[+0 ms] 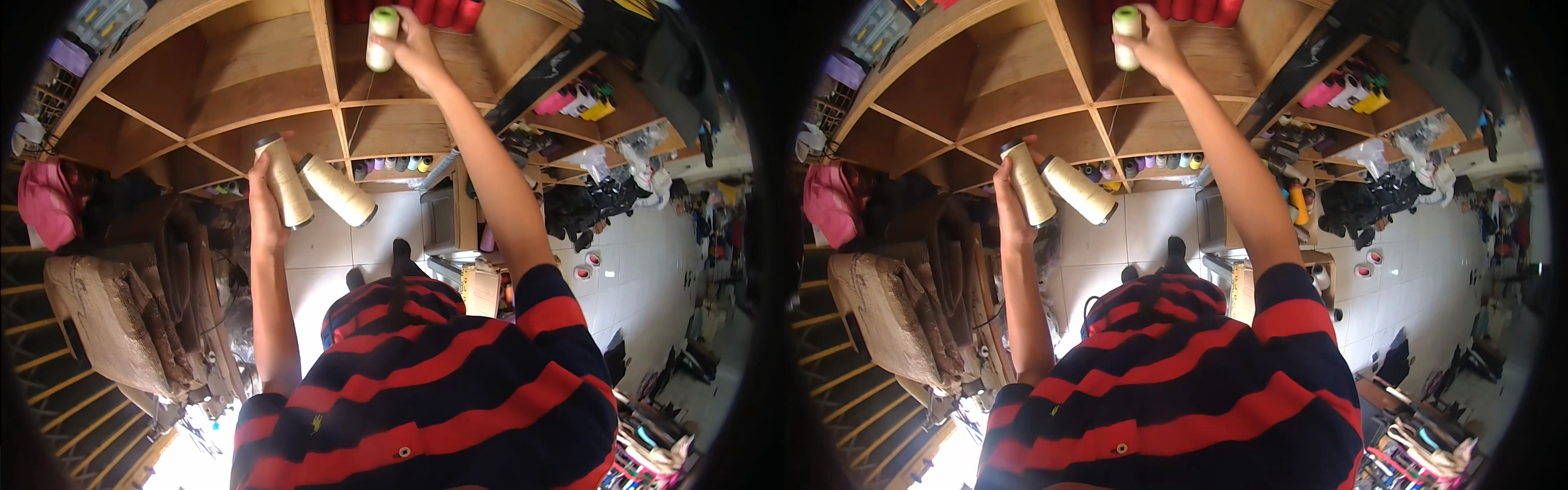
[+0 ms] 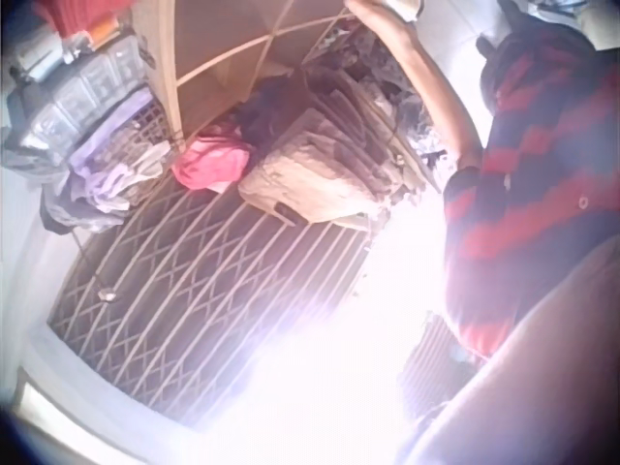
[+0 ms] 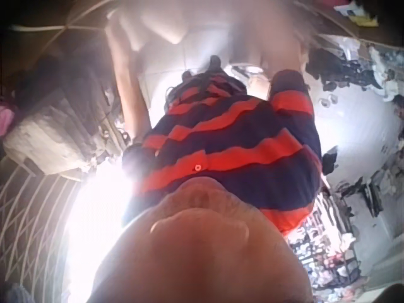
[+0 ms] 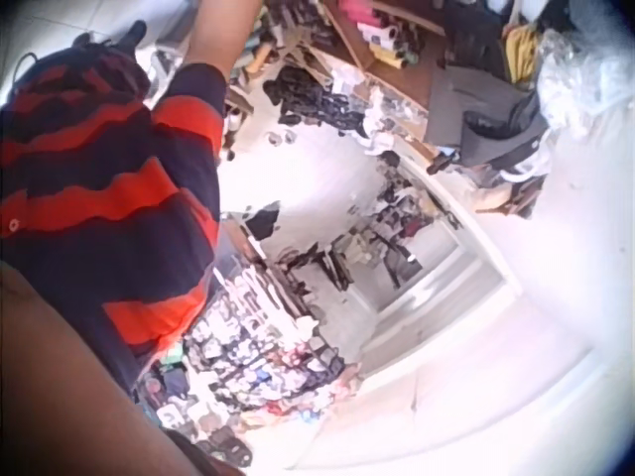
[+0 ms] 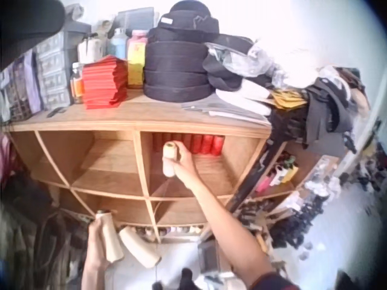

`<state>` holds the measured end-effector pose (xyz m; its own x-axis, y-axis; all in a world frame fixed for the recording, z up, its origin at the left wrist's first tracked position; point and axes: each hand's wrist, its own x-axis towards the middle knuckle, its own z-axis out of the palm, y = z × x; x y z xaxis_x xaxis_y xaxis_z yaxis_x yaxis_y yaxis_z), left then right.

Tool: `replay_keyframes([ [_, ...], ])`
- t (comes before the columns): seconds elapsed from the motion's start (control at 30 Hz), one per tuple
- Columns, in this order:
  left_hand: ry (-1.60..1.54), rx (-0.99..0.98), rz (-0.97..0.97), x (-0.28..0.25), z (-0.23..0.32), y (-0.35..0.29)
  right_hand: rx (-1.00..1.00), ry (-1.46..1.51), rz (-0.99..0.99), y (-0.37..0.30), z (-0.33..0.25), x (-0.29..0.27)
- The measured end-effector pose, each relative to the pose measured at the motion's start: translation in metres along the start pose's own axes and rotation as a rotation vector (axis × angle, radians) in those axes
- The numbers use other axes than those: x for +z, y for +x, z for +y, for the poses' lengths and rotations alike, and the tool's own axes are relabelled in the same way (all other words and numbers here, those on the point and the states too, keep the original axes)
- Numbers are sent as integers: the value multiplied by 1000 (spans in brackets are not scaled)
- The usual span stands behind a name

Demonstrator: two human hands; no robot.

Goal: The person picks up several large thread spools from cardboard boxes on the floor and places them onto a wooden shelf.

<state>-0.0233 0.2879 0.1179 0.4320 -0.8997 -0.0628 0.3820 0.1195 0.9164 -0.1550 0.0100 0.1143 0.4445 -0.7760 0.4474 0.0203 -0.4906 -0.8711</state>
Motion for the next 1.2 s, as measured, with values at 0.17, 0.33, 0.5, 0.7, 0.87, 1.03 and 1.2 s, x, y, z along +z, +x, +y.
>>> replay_keyframes([
  [0.17, -14, 0, 131, 2, -13, -1, -346, -321, 291, 109, 96, 28],
  [0.33, -57, 6, 230, 12, -25, -2, 141, 344, 154, 120, 97, 60],
  [0.5, 51, 40, 152, 15, -24, 7, 299, 367, -215, -17, -7, 6],
  [0.7, 47, 12, -42, 35, -20, 34, 632, 759, -612, -154, -19, 1],
  [0.87, 294, -30, -227, 41, -11, 44, 702, 912, -461, -174, -41, 10],
  [1.03, 414, -57, -393, 43, 11, 33, 576, 672, -326, -197, -50, 16],
  [1.2, 399, -91, -596, 25, 26, 17, 544, 602, -359, -219, -68, 10],
])
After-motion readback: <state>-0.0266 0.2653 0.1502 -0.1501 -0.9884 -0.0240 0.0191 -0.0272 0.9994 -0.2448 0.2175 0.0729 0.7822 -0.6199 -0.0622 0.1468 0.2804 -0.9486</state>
